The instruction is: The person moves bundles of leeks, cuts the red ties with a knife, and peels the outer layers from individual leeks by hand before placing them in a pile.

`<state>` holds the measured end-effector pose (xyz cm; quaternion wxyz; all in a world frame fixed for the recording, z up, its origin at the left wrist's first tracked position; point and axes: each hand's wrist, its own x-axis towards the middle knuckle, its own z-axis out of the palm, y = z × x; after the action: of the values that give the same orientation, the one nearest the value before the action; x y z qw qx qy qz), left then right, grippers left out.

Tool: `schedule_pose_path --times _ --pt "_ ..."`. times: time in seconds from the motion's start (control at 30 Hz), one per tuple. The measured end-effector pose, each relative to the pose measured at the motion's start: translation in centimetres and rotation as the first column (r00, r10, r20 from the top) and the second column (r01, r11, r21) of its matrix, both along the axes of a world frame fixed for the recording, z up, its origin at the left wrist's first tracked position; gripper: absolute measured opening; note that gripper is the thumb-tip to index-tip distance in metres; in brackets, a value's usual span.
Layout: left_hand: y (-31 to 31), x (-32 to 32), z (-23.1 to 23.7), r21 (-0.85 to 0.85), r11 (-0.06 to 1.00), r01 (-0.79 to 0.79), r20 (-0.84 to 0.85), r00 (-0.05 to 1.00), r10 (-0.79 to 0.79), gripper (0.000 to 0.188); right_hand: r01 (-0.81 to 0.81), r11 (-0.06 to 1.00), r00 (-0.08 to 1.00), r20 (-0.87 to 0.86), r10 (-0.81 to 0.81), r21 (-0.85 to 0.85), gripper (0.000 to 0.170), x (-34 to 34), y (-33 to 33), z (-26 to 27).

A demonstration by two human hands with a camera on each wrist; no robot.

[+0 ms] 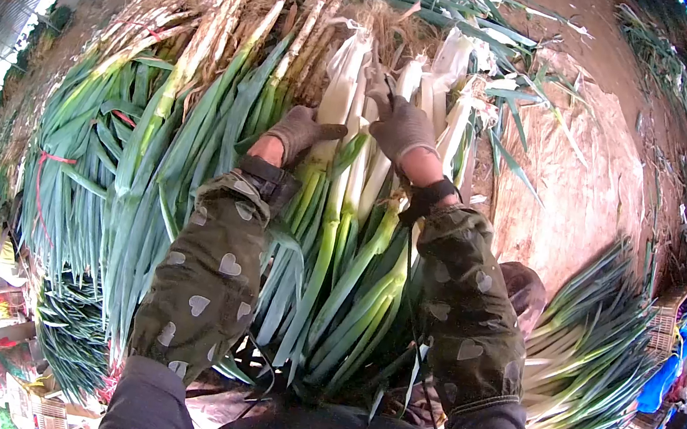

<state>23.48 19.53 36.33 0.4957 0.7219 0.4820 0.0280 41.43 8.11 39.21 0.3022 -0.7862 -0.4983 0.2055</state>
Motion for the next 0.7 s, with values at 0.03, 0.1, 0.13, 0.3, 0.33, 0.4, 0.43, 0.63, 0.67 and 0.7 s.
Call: schedule_pose_path --times 0.03,0.1,0.13,0.3,0.33,0.4,0.43,0.63,0.67,0.7 --pt "-0.8 -0.3 0.7 -0.112 0.993 -0.029 0.084 0.996 0.039 0.056 -0.020 0.988 0.999 0.043 0.027 -0.154 0.039 0.4 -1.3 1.5" --pt "-1.8 -0.6 0.6 -0.244 0.968 -0.052 0.208 0.973 0.104 0.053 0.015 0.980 0.998 -0.055 -0.026 -0.201 0.039 0.7 -3.4 1.9" --pt "-1.9 -0.8 0.1 -0.263 0.963 -0.052 0.255 0.959 0.121 0.052 0.008 0.986 0.999 -0.034 -0.014 -0.169 0.037 0.6 -5.0 2.0" --pt "-2.7 -1.5 -2.5 -0.493 0.863 -0.111 0.426 0.834 0.350 0.040 -0.043 0.999 0.986 -0.161 0.042 -0.006 0.048 -1.6 -14.3 0.7" --pt "-2.8 -1.4 -2.9 -0.432 0.893 -0.122 0.417 0.851 0.318 0.038 -0.082 0.997 0.986 -0.143 0.082 0.010 0.051 -2.0 -15.9 1.0" --pt "-3.2 -1.4 -3.7 -0.303 0.943 -0.135 0.446 0.855 0.265 0.038 -0.119 0.993 0.990 -0.078 0.118 -0.003 0.055 -3.2 -18.7 1.5" --pt "-3.4 -1.6 -4.0 -0.235 0.961 -0.143 0.454 0.858 0.239 0.038 -0.113 0.993 0.983 -0.148 0.108 -0.029 0.059 -3.7 -19.9 1.5" --pt "-3.6 -0.6 -7.4 -0.179 0.974 -0.140 0.391 0.898 0.201 0.031 -0.120 0.992 0.968 -0.220 0.123 0.027 0.065 -5.9 -25.1 3.3" --pt "-4.6 0.0 -5.6 -0.237 0.955 -0.178 0.417 0.869 0.266 0.032 -0.138 0.990 0.968 -0.210 0.137 0.009 0.068 -6.0 -25.7 3.9" --pt "-5.5 0.4 -5.0 -0.297 0.931 -0.215 0.435 0.837 0.332 0.033 -0.134 0.991 0.964 -0.230 0.131 0.004 0.068 -6.1 -26.3 4.0"
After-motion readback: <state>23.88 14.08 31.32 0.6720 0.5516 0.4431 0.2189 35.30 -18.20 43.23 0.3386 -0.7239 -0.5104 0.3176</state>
